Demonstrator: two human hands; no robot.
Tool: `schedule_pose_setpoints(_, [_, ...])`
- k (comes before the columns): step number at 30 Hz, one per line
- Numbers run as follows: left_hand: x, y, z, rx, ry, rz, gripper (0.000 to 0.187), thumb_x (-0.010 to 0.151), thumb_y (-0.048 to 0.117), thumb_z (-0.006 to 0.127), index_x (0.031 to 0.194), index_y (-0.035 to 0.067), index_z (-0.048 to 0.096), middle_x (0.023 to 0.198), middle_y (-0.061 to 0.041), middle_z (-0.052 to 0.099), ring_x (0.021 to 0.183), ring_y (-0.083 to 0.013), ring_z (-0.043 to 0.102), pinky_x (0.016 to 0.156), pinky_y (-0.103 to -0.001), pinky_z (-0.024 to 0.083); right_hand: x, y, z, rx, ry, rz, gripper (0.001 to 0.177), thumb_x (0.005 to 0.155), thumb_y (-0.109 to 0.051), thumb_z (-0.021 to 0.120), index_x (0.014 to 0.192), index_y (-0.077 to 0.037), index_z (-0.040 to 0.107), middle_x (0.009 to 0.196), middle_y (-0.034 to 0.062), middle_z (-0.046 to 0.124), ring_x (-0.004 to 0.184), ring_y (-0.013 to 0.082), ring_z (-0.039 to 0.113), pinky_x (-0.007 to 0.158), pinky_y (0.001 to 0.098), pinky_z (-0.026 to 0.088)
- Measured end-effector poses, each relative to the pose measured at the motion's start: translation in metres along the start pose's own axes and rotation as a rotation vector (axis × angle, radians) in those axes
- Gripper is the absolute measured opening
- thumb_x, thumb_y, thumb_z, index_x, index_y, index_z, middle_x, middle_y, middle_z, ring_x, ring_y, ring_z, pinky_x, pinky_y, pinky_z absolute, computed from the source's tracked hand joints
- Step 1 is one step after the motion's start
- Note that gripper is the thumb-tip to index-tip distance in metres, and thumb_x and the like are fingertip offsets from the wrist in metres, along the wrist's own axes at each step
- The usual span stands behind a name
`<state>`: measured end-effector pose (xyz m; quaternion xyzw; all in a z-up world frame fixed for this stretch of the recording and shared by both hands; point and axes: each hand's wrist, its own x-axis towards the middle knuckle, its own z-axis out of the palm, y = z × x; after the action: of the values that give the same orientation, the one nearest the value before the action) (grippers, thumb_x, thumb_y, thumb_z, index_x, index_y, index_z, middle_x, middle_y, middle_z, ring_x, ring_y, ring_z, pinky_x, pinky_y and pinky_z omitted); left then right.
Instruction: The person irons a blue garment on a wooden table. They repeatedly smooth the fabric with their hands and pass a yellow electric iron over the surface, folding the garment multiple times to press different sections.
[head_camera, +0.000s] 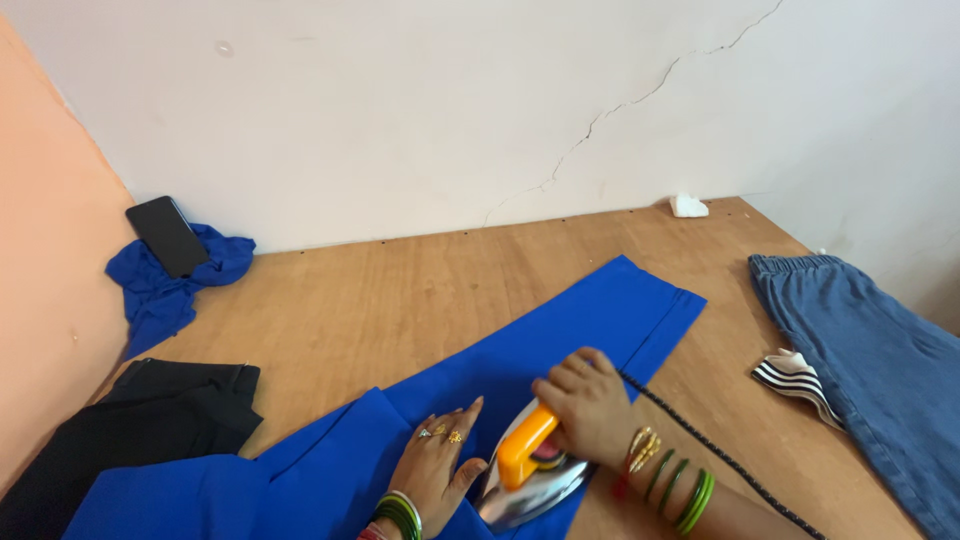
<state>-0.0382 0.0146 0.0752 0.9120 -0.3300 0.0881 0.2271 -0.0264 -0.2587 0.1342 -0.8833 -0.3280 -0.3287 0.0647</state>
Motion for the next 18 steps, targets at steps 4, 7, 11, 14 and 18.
schedule_pose_setpoints(4, [0.000, 0.002, -0.003, 0.045, -0.058, -0.011, 0.083, 0.100, 0.065, 0.036, 0.158, 0.006, 0.028, 0.151, -0.019, 0.049, 0.142, -0.0365, 0.041, 0.120, -0.050, 0.024, 0.006, 0.047, -0.001, -0.186, -0.151, 0.325, 0.047, 0.066, -0.050, 0.080, 0.095, -0.015, 0.066, 0.087, 0.0054, 0.064, 0.093, 0.0286, 0.063, 0.093, 0.0485, 0.044])
schedule_pose_setpoints(7, [0.002, 0.008, -0.005, 0.098, -0.098, -0.030, 0.082, 0.099, 0.066, 0.037, 0.156, 0.007, 0.029, 0.155, -0.016, 0.046, 0.145, -0.0337, 0.037, 0.119, -0.050, 0.021, -0.005, 0.080, -0.007, -0.570, -0.135, 0.481, 0.038, 0.092, -0.021, 0.060, 0.130, -0.019, 0.061, 0.095, 0.0068, 0.064, 0.089, 0.0253, 0.062, 0.085, 0.0422, 0.045])
schedule_pose_setpoints(11, [0.004, 0.010, -0.006, 0.120, -0.144, -0.075, 0.083, 0.099, 0.066, 0.038, 0.158, 0.009, 0.025, 0.157, -0.014, 0.041, 0.147, -0.0310, 0.033, 0.120, -0.049, 0.020, -0.016, 0.086, -0.008, -0.673, -0.204, 0.520, 0.057, 0.092, -0.020, 0.055, 0.148, -0.024, 0.050, 0.101, 0.0080, 0.063, 0.089, 0.0264, 0.061, 0.081, 0.0423, 0.045])
schedule_pose_setpoints(14, [0.005, 0.007, -0.002, 0.147, -0.144, -0.111, 0.087, 0.098, 0.066, 0.040, 0.159, 0.007, 0.020, 0.157, -0.017, 0.038, 0.147, -0.0328, 0.031, 0.120, -0.049, 0.019, -0.012, 0.070, -0.004, -0.590, -0.205, 0.380, 0.066, 0.087, -0.021, 0.056, 0.152, -0.029, 0.047, 0.104, 0.0097, 0.062, 0.090, 0.0279, 0.061, 0.080, 0.0431, 0.046])
schedule_pose_setpoints(18, [0.003, 0.000, 0.004, 0.177, -0.031, -0.096, 0.090, 0.098, 0.065, 0.045, 0.158, 0.004, 0.019, 0.159, -0.021, 0.034, 0.148, -0.0360, 0.027, 0.119, -0.047, 0.020, -0.005, 0.029, 0.014, -0.332, -0.063, 0.129, 0.068, 0.085, -0.019, 0.058, 0.150, -0.036, 0.049, 0.104, 0.0099, 0.061, 0.089, 0.0291, 0.060, 0.080, 0.0442, 0.046])
